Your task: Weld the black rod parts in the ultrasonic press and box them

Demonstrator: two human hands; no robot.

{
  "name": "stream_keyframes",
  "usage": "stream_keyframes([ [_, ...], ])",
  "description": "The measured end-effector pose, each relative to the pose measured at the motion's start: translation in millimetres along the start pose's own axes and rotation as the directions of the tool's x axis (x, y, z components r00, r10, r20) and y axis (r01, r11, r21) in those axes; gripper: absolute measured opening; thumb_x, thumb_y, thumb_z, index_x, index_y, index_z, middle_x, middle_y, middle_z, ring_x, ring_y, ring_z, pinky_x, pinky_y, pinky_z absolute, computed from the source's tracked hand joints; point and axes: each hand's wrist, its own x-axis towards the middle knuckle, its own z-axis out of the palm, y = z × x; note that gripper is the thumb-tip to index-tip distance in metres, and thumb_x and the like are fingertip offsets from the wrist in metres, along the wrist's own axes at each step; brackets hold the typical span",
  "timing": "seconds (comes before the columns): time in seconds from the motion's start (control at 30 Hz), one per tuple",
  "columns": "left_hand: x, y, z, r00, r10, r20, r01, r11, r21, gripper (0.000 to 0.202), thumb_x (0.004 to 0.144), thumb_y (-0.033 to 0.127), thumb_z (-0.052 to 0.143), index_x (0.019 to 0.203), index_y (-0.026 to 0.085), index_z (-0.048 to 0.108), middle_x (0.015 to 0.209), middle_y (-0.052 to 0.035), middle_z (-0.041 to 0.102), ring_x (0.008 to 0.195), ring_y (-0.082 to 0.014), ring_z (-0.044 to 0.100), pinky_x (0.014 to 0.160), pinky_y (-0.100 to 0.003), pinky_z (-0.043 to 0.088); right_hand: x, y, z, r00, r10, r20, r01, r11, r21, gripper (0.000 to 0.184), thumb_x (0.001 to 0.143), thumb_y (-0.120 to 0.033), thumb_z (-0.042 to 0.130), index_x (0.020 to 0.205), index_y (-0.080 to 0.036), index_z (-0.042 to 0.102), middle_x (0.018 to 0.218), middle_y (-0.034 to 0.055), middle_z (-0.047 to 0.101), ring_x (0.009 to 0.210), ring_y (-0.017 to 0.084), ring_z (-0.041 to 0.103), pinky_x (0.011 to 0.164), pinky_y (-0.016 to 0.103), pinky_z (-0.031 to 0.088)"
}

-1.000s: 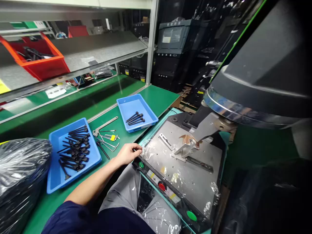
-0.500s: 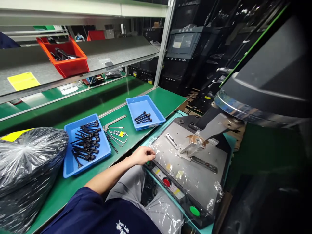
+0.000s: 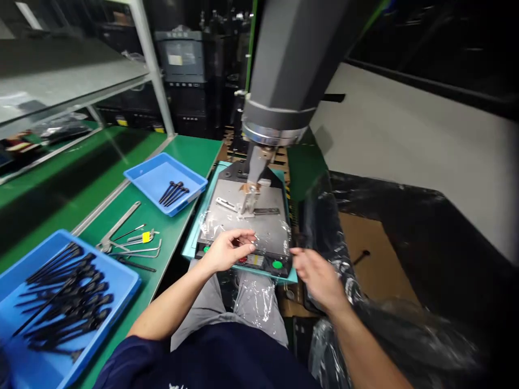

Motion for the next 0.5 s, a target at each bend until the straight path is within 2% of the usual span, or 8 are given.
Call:
stream_keyframes([
  [0.1, -3.5, 13.4, 14.6, 0.997, 0.075, 0.015, -0.073, 0.991, -0.113, 0.045, 0.072, 0.036, 0.08, 0.111, 0.016, 0.069, 0.102, -0.0112, 0.072, 0.088, -0.0193, 0.068, 0.075, -0.031, 0.055, -8.5, -5.6, 37.2, 0.994, -0.046, 0.101, 0.03, 0.988, 0.149, 0.049, 0.09, -0.065, 0.05, 0.084, -0.018, 0.061, 0.065, 0.0009, 0.058, 0.053, 0.013, 0.051, 0.049, 0.025, 0.044],
  [0.23, -13.0, 14.8, 11.8, 0.987, 0.123, -0.103, -0.142, 0.966, -0.216, 0.036, 0.072, 0.036, 0.08, 0.1, 0.015, 0.07, 0.082, -0.0053, 0.071, 0.069, -0.0153, 0.068, 0.066, -0.03, 0.056, -4.3, -13.9, 84.4, 0.973, -0.147, 0.177, 0.094, 0.956, 0.279, 0.04, 0.094, -0.056, 0.05, 0.078, -0.02, 0.057, 0.07, 0.0022, 0.062, 0.06, 0.015, 0.057, 0.059, 0.029, 0.049],
  [0.37, -20.1, 5.1, 0.6, 0.976, 0.086, -0.202, -0.129, 0.969, -0.212, 0.037, 0.07, 0.038, 0.08, 0.096, 0.015, 0.069, 0.073, -0.0017, 0.067, 0.058, -0.0125, 0.064, 0.06, -0.027, 0.054, -3.5, -19.7, 102.5, 0.955, -0.143, 0.259, 0.051, 0.942, 0.332, 0.038, 0.091, -0.055, 0.055, 0.079, -0.019, 0.059, 0.07, 0.0025, 0.063, 0.06, 0.016, 0.058, 0.06, 0.03, 0.05],
  [0.5, -47.7, 3.6, -9.6, 0.961, 0.103, -0.258, -0.136, 0.984, -0.112, 0.037, 0.074, 0.042, 0.076, 0.098, 0.014, 0.07, 0.082, -0.006, 0.071, 0.067, -0.0146, 0.066, 0.066, -0.028, 0.054, -16.8, -27.9, 115.0, 0.966, -0.043, 0.256, -0.037, 0.953, 0.3, 0.044, 0.083, -0.061, 0.063, 0.087, -0.018, 0.063, 0.066, 0.0014, 0.061, 0.051, 0.013, 0.05, 0.048, 0.025, 0.044],
])
